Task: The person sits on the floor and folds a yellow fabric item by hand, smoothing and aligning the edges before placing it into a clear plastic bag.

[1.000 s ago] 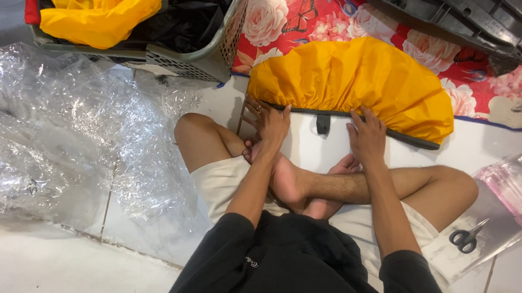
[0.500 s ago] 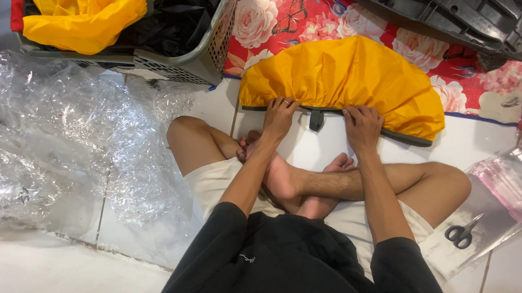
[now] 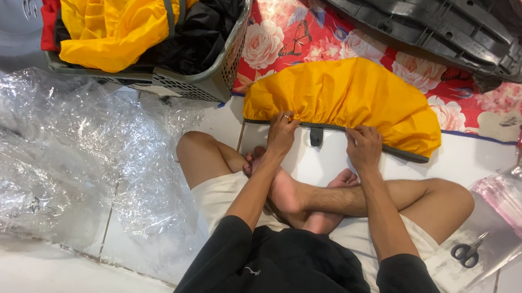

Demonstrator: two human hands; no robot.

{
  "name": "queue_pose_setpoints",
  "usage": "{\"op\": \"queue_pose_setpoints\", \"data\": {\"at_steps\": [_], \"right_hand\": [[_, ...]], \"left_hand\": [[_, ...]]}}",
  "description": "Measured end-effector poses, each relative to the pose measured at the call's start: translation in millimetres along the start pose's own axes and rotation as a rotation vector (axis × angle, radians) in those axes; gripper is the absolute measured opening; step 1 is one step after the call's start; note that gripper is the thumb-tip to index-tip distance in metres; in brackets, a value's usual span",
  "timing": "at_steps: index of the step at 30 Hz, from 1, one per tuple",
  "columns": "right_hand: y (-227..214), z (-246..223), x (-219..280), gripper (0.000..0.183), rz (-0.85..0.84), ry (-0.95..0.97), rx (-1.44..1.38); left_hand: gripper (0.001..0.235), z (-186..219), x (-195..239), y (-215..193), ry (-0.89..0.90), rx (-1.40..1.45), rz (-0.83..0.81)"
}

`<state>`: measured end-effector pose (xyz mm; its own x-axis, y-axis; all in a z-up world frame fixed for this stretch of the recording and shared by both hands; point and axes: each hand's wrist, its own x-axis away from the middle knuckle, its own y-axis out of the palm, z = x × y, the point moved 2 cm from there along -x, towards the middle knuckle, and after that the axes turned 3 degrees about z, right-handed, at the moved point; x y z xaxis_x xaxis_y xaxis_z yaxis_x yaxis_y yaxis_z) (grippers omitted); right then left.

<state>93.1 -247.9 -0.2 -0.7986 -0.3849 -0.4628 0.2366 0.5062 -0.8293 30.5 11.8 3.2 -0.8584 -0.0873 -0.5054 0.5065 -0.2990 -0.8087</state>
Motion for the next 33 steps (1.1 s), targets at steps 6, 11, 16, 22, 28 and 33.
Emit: {"op": "queue_pose_setpoints", "data": {"at_steps": [6, 11, 16, 22, 28, 33], "right_hand": [[-12, -16, -4, 0.02, -0.121, -0.027, 0.13], [-16, -19, -7, 0.019, -0.187, 0.037, 0.147], [-25, -31, -5, 0.019, -0.182, 0.057, 0.158], [-20, -41, -32, 0.037, -0.23, 0.152, 0.26], [13, -70, -70, 0.021, -0.332, 0.255, -0.191], [64, -52, -58, 0.024, -0.437, 0.375, -0.413]], "left_hand": [[0.009, -4, 2, 1, -0.129, 0.142, -0.042], [0.01, 2, 5, 22, -0.249, -0.021, -0.274], [0.062, 88, -21, -47, -0.458, 0.001, -0.43], [0.045, 60, 9, 1, -0.408, 0.174, -0.422], [0.03, 48, 9, 12, -0.474, 0.239, -0.405], [0.033, 40, 19, 27, -0.532, 0.312, -0.348]]}}
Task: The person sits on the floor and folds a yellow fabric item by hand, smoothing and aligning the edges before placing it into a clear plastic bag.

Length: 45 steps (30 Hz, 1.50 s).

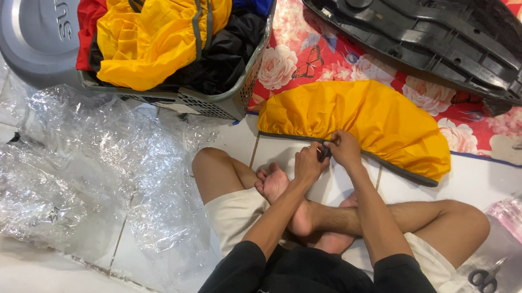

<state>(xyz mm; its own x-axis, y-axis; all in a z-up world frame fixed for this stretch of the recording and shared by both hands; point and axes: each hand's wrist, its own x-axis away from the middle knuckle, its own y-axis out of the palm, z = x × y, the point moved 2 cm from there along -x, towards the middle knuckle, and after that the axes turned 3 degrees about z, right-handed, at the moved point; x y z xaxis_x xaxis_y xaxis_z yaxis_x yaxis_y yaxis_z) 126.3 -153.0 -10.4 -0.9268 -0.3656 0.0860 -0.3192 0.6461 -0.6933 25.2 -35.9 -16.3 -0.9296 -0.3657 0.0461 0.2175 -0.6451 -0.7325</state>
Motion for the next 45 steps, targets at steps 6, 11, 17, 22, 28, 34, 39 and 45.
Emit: {"op": "queue_pose_setpoints", "data": {"at_steps": [6, 11, 17, 22, 28, 34, 39, 45], "right_hand": [[-4, 0, -8, 0.019, -0.065, 0.14, -0.059], [2, 1, -13, 0.019, -0.043, 0.245, -0.045], [4, 10, -22, 0.016, -0.062, 0.317, -0.015], [-4, -1, -21, 0.017, -0.06, 0.341, -0.012], [-5, -3, -22, 0.015, -0.059, 0.35, 0.005], [-4, -3, -21, 0.016, -0.063, 0.361, 0.006], [-4, -2, -19, 0.018, -0.07, 0.36, -0.031], [-1, 2, -18, 0.019, -0.077, 0.348, -0.006]], "left_hand": [[0.032, 21, 10, -12, -0.015, -0.114, -0.012], [0.022, 30, 13, -2, 0.076, -0.392, 0.079], [0.016, 35, 11, -15, -0.127, 0.139, -0.012], [0.025, 38, 13, -38, -0.208, 0.516, 0.119], [0.03, 30, 14, -27, -0.197, 0.567, 0.021], [0.042, 11, 15, -9, -0.265, 0.582, -0.137], [0.04, -2, 14, -4, -0.375, 0.566, -0.129], [0.04, -12, 15, 0, -0.448, 0.596, -0.115]]}}
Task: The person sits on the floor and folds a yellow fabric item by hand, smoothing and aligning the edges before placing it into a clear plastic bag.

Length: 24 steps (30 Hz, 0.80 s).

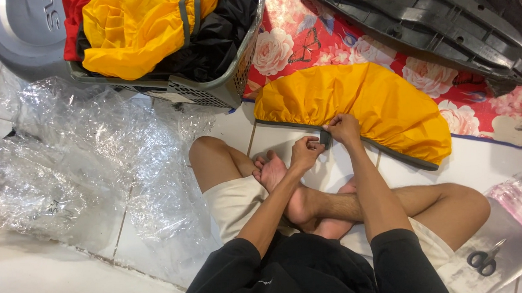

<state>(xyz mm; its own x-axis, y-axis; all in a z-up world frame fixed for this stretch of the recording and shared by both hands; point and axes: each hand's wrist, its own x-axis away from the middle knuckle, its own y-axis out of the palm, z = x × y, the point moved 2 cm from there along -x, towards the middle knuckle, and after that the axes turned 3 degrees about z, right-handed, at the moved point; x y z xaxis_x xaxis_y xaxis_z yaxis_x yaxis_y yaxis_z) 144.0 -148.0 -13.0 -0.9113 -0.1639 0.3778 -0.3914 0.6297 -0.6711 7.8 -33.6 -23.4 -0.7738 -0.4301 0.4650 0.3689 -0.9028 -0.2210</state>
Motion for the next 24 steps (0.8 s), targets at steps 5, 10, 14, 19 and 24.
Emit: {"op": "queue_pose_setpoints", "data": {"at_steps": [5, 10, 14, 19, 24], "right_hand": [[0, -1, 0, 0.018, 0.021, -0.002, -0.008], [-3, -4, 7, 0.019, 0.027, -0.019, -0.056], [-5, -7, 14, 0.021, 0.049, -0.048, -0.116], [-4, -5, 14, 0.019, 0.062, -0.06, -0.13], [-8, -9, 20, 0.017, 0.042, -0.084, -0.168]], "left_hand": [[0.025, -10, -14, 8, 0.089, 0.0, -0.024], [0.034, 14, 12, 0, 0.118, -0.258, -0.046], [0.033, 37, 31, -13, -0.017, -0.303, 0.009], [0.031, 52, 33, -18, 0.027, -0.268, 0.088], [0.025, 74, 51, -25, 0.153, -0.2, 0.21]]}}
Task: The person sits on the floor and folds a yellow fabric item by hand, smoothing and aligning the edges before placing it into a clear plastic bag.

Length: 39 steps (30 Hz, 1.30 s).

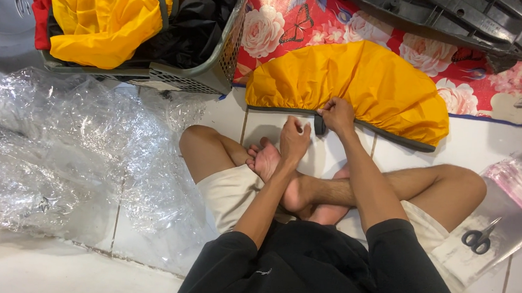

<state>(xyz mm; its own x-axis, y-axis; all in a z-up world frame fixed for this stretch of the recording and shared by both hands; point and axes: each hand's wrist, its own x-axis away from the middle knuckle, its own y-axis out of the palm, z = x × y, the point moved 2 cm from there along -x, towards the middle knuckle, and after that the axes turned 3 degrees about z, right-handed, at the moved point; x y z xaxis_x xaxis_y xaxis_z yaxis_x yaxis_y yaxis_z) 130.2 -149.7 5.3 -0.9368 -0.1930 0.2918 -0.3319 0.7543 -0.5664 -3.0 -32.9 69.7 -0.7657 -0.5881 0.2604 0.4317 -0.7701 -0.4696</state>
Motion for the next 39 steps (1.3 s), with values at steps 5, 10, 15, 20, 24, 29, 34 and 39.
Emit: {"op": "queue_pose_setpoints", "data": {"at_steps": [5, 10, 15, 20, 24, 29, 34, 39], "right_hand": [[3, 6, -5, 0.019, -0.006, -0.03, 0.09], [2, 18, -10, 0.015, -0.064, -0.072, 0.016], [-19, 15, 1, 0.021, -0.178, -0.184, -0.064], [-17, 25, 27, 0.031, 0.051, -0.503, -0.003], [-4, 37, 46, 0.02, 0.238, -0.64, 0.104], [-10, 32, 50, 0.02, 0.481, -0.761, 0.564], [-8, 38, 46, 0.015, 0.557, -0.716, 0.533], [-10, 44, 45, 0.022, 0.638, -0.724, 0.615]], "left_hand": [[0.044, -23, -14, 33, 0.501, -0.28, -0.059], [0.038, -40, -27, 49, 0.399, -0.324, -0.175], [0.038, -33, -26, 41, 0.267, -0.139, -0.17], [0.043, -61, -43, 60, 0.165, -0.025, -0.088], [0.043, -59, -42, 56, 0.142, 0.009, -0.076], [0.051, -44, -37, 49, 0.173, 0.034, -0.1], [0.063, -20, -23, 36, 0.219, -0.13, -0.14], [0.078, 0, -14, 26, 0.205, -0.256, -0.132]]}}
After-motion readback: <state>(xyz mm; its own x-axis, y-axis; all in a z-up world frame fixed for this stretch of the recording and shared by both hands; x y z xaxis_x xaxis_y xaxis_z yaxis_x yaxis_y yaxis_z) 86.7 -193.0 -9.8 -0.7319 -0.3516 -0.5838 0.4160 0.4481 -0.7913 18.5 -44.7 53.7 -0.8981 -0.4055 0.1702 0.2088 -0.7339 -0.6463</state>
